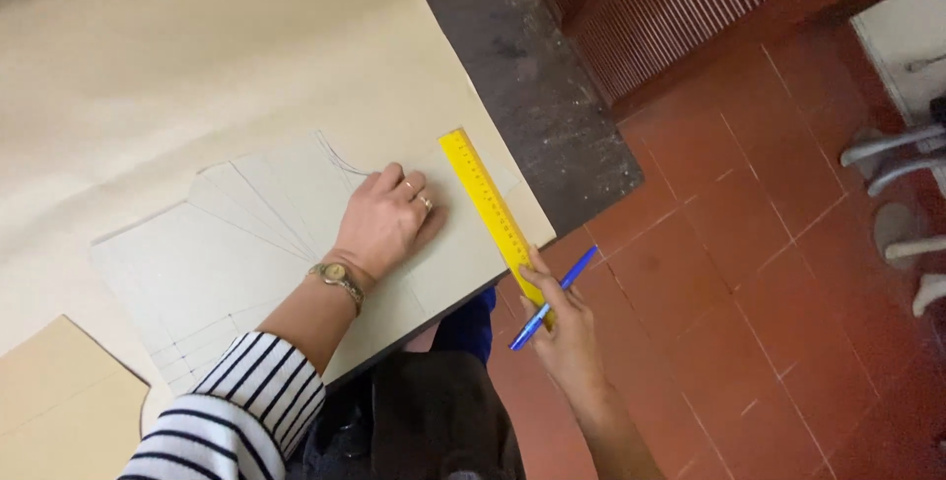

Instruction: Tracing and marking a garment pattern on a large sheet of paper using a ruler and a pen.

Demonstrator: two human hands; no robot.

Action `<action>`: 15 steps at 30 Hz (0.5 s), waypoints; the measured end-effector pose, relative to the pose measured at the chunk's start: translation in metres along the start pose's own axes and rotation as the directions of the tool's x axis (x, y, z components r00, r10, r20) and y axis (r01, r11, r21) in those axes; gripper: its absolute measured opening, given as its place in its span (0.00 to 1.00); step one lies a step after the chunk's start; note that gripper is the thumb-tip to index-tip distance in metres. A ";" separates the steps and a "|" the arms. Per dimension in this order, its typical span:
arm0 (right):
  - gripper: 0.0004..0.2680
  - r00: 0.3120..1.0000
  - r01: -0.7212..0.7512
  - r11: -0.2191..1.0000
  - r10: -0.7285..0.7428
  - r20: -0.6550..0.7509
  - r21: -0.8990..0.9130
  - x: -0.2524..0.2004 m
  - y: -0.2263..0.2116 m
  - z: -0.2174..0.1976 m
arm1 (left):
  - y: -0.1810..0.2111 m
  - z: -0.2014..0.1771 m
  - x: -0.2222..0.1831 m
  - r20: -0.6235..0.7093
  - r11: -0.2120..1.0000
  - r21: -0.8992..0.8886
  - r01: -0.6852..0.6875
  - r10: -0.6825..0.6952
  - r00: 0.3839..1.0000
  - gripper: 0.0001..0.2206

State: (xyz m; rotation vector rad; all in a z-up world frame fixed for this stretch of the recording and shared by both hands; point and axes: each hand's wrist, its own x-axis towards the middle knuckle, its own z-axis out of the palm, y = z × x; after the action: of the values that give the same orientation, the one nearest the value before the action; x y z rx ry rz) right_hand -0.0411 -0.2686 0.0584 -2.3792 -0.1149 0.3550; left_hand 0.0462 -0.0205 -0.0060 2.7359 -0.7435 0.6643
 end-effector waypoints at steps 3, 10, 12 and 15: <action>0.18 0.994 0.073 0.997 -0.072 -0.083 0.010 -0.003 -0.012 -0.003 | 0.004 0.009 0.004 -0.032 0.998 0.027 0.052 -0.051 0.998 0.11; 0.15 0.963 0.204 0.979 -0.197 -0.186 0.016 0.001 -0.009 -0.002 | 0.003 0.023 0.005 -0.020 0.990 0.067 0.123 -0.122 0.992 0.16; 0.16 0.964 0.193 0.981 -0.187 -0.190 0.012 0.001 -0.010 -0.003 | 0.004 0.020 0.006 0.026 0.993 0.050 0.111 -0.112 0.993 0.15; 0.18 0.974 0.181 0.983 -0.180 -0.136 -0.002 0.002 0.008 0.004 | 0.004 0.004 0.014 0.097 1.000 0.010 0.025 -0.025 0.995 0.15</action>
State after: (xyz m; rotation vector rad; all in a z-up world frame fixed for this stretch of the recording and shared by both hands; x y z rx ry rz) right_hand -0.0405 -0.2721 0.0499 -2.3525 -0.2629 0.1067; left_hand 0.0564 -0.0309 -0.0026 2.7973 -0.7276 0.5334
